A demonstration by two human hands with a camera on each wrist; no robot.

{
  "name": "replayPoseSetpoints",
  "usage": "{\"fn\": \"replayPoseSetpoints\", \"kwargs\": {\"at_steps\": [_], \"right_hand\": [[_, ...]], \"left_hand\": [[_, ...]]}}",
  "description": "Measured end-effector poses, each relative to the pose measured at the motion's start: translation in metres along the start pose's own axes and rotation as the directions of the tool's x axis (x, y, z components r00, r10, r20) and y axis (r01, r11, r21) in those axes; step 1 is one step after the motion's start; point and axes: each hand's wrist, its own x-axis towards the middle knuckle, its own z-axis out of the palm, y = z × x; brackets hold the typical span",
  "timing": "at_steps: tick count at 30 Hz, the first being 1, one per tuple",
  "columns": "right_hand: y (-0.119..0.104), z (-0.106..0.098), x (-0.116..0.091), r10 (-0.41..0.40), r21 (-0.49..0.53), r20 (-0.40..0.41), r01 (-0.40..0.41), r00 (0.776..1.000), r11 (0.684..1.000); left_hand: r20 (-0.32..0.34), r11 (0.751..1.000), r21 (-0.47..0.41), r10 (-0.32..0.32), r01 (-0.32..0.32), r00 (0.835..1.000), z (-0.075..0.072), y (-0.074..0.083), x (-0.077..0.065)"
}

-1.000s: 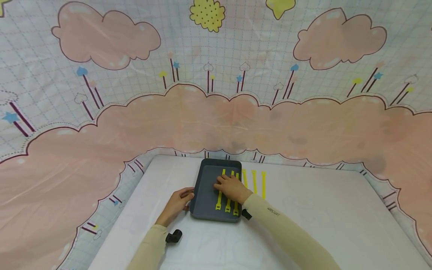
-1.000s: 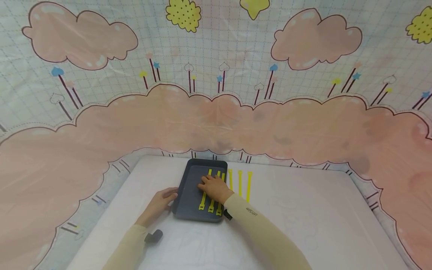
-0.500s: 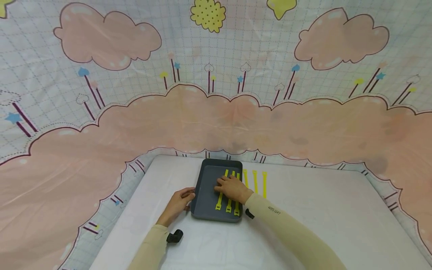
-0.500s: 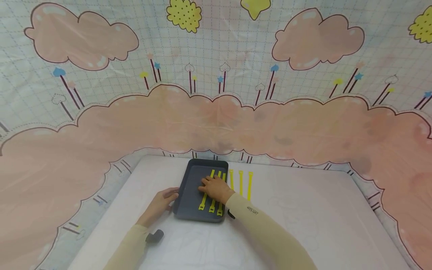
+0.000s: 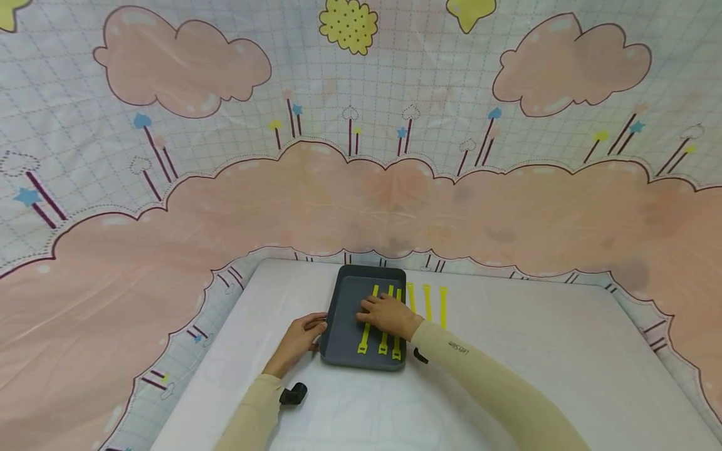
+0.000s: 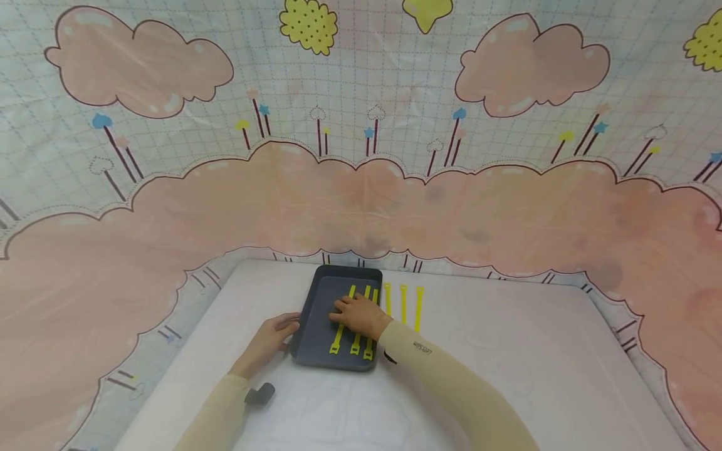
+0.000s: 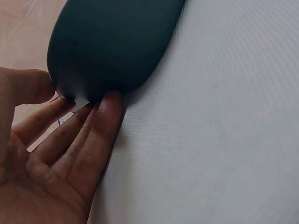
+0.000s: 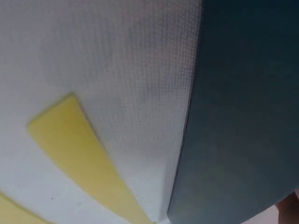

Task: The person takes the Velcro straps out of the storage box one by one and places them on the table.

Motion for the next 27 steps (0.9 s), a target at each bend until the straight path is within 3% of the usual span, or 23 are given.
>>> {"fn": "replayPoseSetpoints", "kwargs": {"at_steps": [13,19,27], "right_hand": [[-0.001,0.006,0.000,0.015,0.019,0.012,-0.015,1.000,1.000],[0.002,0.009,0.001,-0.025,0.018,-0.013,0.025,1.000,1.000],[0.002,0.006,0.002,-0.065,-0.064,-0.029,0.063,0.997,0.996]], "left_hand": [[-0.007,1.000,-0.010,-0.008,0.008,1.000,-0.001,-0.002,0.001],[-0.012,0.999,-0.017,-0.031,0.031,0.999,-0.001,-0.001,0.002],[-0.006,0.999,-0.014,-0.029,0.028,1.000,-0.001,-0.002,0.004]]}}
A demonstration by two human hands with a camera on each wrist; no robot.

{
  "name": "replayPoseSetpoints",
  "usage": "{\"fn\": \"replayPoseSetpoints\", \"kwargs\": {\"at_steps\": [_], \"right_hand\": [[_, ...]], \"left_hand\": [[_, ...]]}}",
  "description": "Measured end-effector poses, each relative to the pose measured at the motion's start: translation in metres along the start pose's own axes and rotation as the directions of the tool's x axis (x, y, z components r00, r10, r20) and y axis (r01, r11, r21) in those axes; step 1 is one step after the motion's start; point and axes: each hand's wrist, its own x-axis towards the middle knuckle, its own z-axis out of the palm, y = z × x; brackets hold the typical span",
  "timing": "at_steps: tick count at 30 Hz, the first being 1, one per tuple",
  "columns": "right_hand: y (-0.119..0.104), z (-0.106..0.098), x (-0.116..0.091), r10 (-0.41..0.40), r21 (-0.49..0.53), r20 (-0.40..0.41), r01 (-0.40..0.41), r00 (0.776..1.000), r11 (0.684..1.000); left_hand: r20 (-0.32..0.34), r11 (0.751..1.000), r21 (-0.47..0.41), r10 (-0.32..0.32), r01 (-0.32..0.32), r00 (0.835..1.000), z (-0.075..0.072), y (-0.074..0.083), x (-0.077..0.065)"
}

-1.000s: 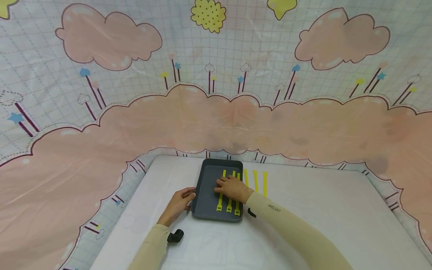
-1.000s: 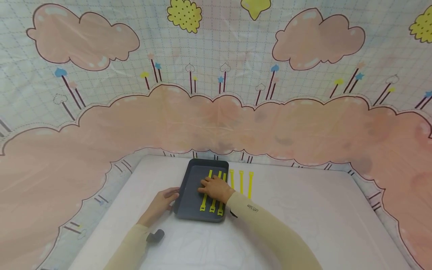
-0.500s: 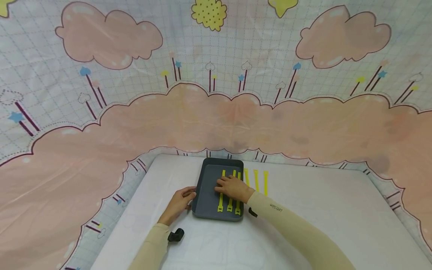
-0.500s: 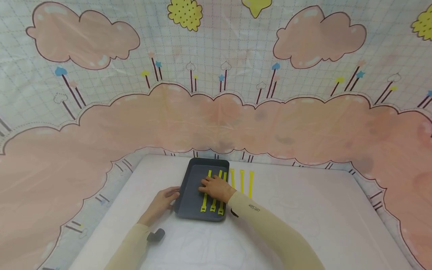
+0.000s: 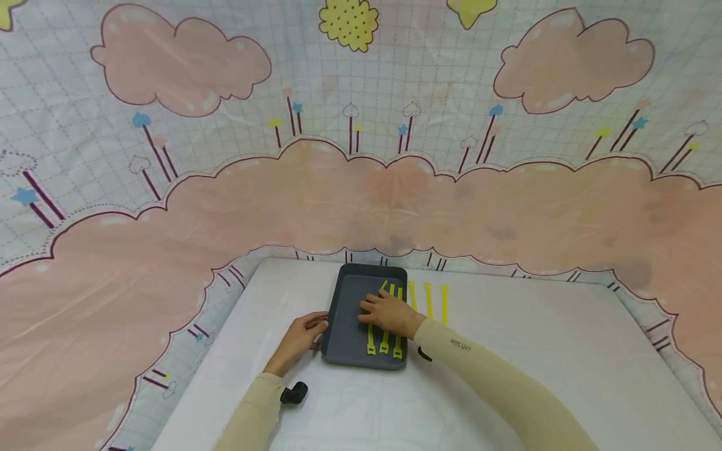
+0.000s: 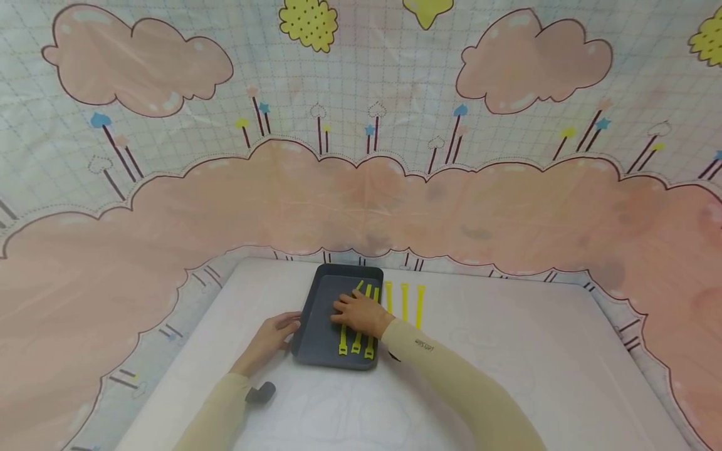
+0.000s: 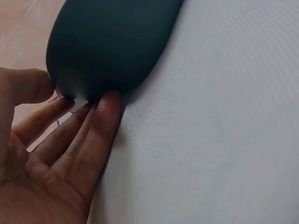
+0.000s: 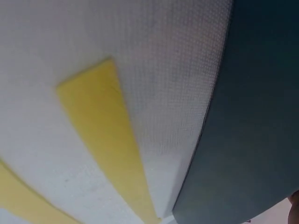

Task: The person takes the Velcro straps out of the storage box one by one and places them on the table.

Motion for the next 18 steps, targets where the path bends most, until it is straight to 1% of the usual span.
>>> {"fn": "replayPoseSetpoints", "kwargs": {"at_steps": [5,9,15,18], "right_hand": [[0.000,-0.002,0.000,0.024,0.008,-0.034,-0.024,0.999,1.000],[0.002,-0.004,0.000,0.054,0.038,-0.072,-0.051,0.996,0.998],[0.006,-0.019,-0.001,0.080,0.101,-0.130,-0.067,0.988,0.993],[0.006,-0.027,-0.002,0.099,0.125,-0.171,-0.078,0.980,0.989]], "left_hand": [[-0.012,1.000,0.003,0.000,0.000,1.000,0.002,0.000,0.001],[-0.018,1.000,0.004,0.000,0.000,1.000,0.003,-0.001,0.003],[-0.006,1.000,0.001,-0.008,0.008,1.000,0.000,0.000,0.001],[0.004,1.000,-0.003,-0.003,0.003,1.000,-0.002,0.001,0.000]]}}
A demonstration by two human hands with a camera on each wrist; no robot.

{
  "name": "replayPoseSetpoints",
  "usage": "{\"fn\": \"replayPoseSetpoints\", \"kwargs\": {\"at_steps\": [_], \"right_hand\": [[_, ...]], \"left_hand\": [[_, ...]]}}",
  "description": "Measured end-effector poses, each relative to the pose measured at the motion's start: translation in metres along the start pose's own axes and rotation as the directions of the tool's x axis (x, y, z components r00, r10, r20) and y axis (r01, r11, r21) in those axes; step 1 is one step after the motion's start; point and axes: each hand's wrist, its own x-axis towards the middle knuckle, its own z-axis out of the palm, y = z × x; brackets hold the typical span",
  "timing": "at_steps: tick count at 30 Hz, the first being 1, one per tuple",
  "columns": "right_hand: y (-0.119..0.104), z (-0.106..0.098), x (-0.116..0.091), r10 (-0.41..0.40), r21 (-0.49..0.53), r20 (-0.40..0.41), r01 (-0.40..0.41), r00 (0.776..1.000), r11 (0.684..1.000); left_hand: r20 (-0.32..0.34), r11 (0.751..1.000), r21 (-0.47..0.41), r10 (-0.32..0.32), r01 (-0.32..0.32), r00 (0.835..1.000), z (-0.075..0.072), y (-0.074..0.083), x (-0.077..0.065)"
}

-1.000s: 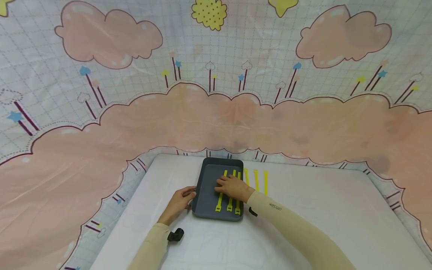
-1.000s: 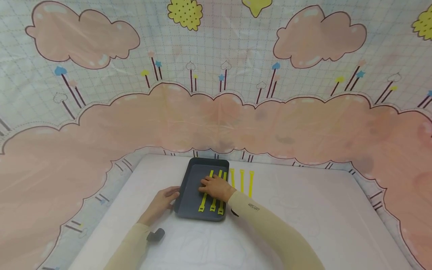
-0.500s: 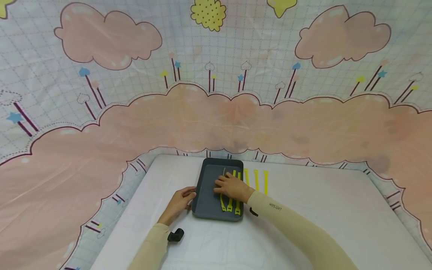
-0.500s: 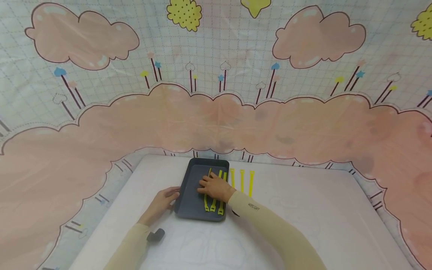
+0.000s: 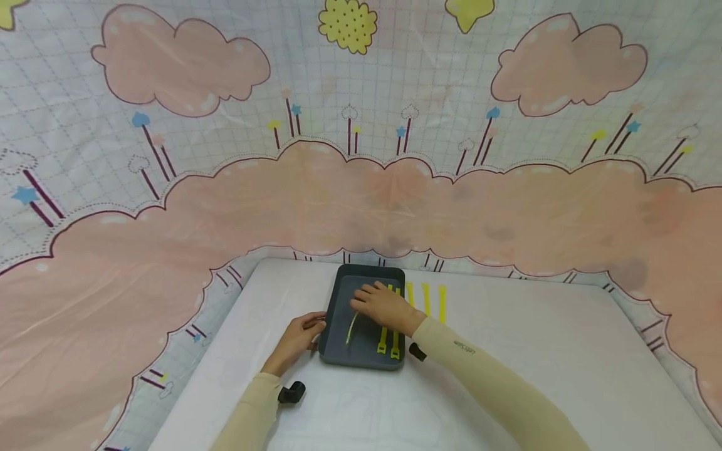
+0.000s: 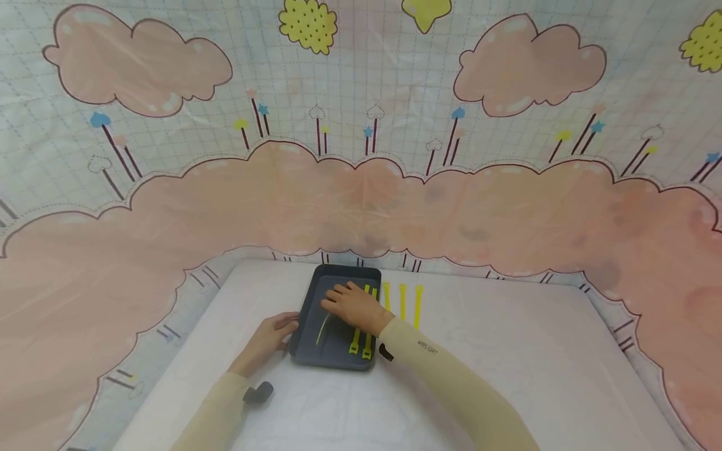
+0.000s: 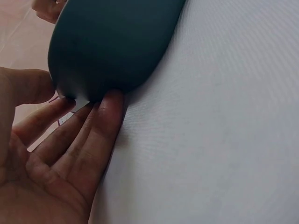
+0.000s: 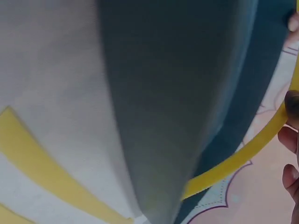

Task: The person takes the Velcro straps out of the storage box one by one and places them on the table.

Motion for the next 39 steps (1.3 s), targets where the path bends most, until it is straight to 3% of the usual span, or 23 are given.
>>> {"fn": "replayPoseSetpoints", "kwargs": {"at_steps": [8,15,22,28,33,39], "right_hand": [[0.001,-0.012,0.001,0.106,0.167,-0.115,-0.086,0.988,0.982],[0.004,-0.017,-0.004,0.221,0.259,-0.198,-0.166,0.955,0.951],[0.007,-0.019,-0.012,0.277,0.346,-0.235,-0.186,0.932,0.920],[0.009,-0.017,-0.021,0.340,0.432,-0.278,-0.199,0.898,0.880],[0.010,-0.015,-0.029,0.422,0.527,-0.280,-0.230,0.862,0.819],[0.011,-0.008,-0.035,0.557,0.650,-0.245,-0.292,0.794,0.702]], "left_hand": [[-0.003,1.000,0.015,0.006,-0.006,1.000,-0.003,0.003,-0.003],[-0.014,1.000,0.008,0.023,-0.023,1.000,-0.001,0.001,-0.002],[-0.011,1.000,0.004,0.025,-0.025,1.000,0.000,-0.001,0.000],[-0.004,1.000,0.005,0.029,-0.029,1.000,0.000,-0.003,0.000],[-0.002,1.000,-0.005,0.021,-0.021,1.000,0.002,-0.003,0.001],[0.000,1.000,-0.013,0.017,-0.017,1.000,0.002,-0.004,0.000]]}}
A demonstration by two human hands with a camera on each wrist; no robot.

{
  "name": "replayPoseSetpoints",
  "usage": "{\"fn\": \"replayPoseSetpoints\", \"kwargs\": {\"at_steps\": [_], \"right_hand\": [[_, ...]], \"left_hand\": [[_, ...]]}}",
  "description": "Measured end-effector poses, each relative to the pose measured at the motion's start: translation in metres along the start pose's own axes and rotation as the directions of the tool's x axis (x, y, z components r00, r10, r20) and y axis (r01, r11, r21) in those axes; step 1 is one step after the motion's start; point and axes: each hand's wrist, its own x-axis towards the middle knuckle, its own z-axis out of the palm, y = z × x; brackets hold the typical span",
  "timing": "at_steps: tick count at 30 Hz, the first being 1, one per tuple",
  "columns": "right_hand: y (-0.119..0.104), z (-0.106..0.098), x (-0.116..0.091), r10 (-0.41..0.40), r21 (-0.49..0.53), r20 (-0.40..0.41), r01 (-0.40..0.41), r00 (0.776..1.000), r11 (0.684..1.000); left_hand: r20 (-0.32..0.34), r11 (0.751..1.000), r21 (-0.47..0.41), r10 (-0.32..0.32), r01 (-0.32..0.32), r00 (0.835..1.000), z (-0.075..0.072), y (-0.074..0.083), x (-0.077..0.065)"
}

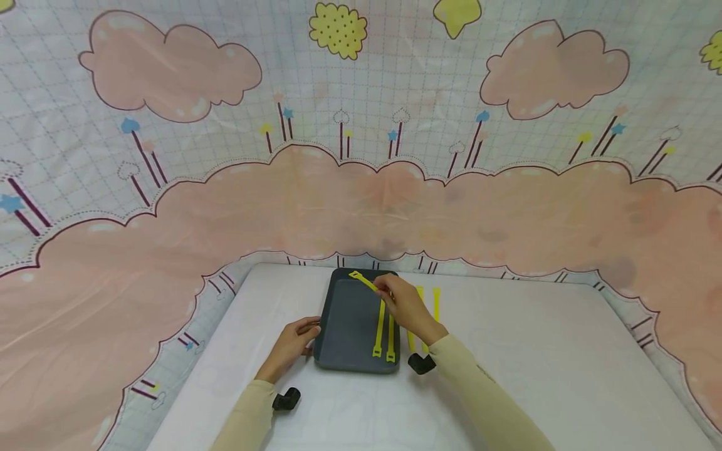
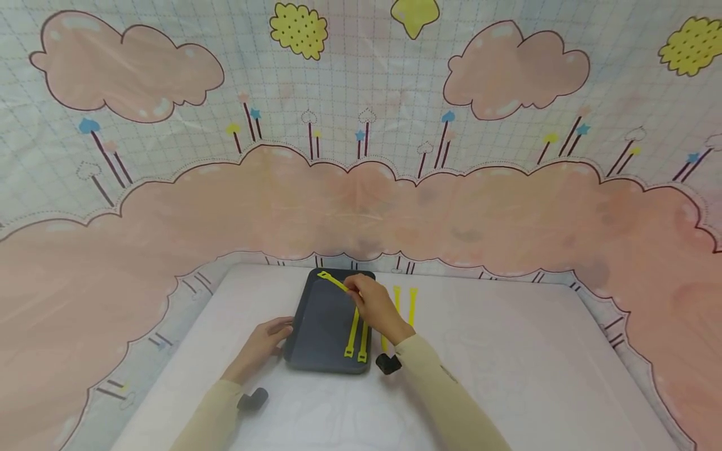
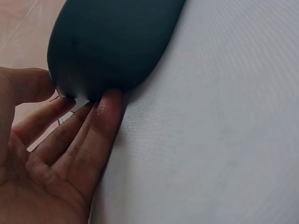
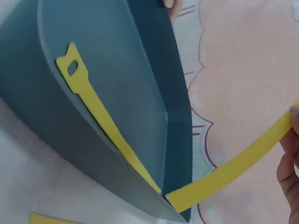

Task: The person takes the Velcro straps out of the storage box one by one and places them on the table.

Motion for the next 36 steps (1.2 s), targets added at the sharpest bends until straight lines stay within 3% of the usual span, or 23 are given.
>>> {"fn": "replayPoseSetpoints", "kwargs": {"at_steps": [8,13,21,26,36], "right_hand": [[0.003,0.000,-0.008,0.084,0.094,-0.052,-0.079,0.995,0.992],[0.003,-0.002,-0.013,0.162,0.188,-0.055,-0.149,0.985,0.971],[0.000,-0.006,-0.023,0.296,0.286,-0.055,-0.269,0.954,0.920],[-0.002,-0.010,-0.029,0.383,0.332,-0.062,-0.342,0.922,0.879],[0.003,-0.023,-0.038,0.459,0.403,-0.098,-0.387,0.883,0.829]], "left_hand": [[0.001,1.000,-0.009,0.005,-0.005,1.000,0.000,-0.002,0.001],[0.004,1.000,-0.008,0.008,-0.008,1.000,0.000,-0.001,0.000],[0.004,1.000,0.003,0.010,-0.010,1.000,0.000,-0.002,0.002],[0.007,1.000,0.002,0.005,-0.005,1.000,0.000,-0.002,0.001],[0.007,1.000,-0.007,0.011,-0.011,1.000,0.000,0.000,-0.001]]}}
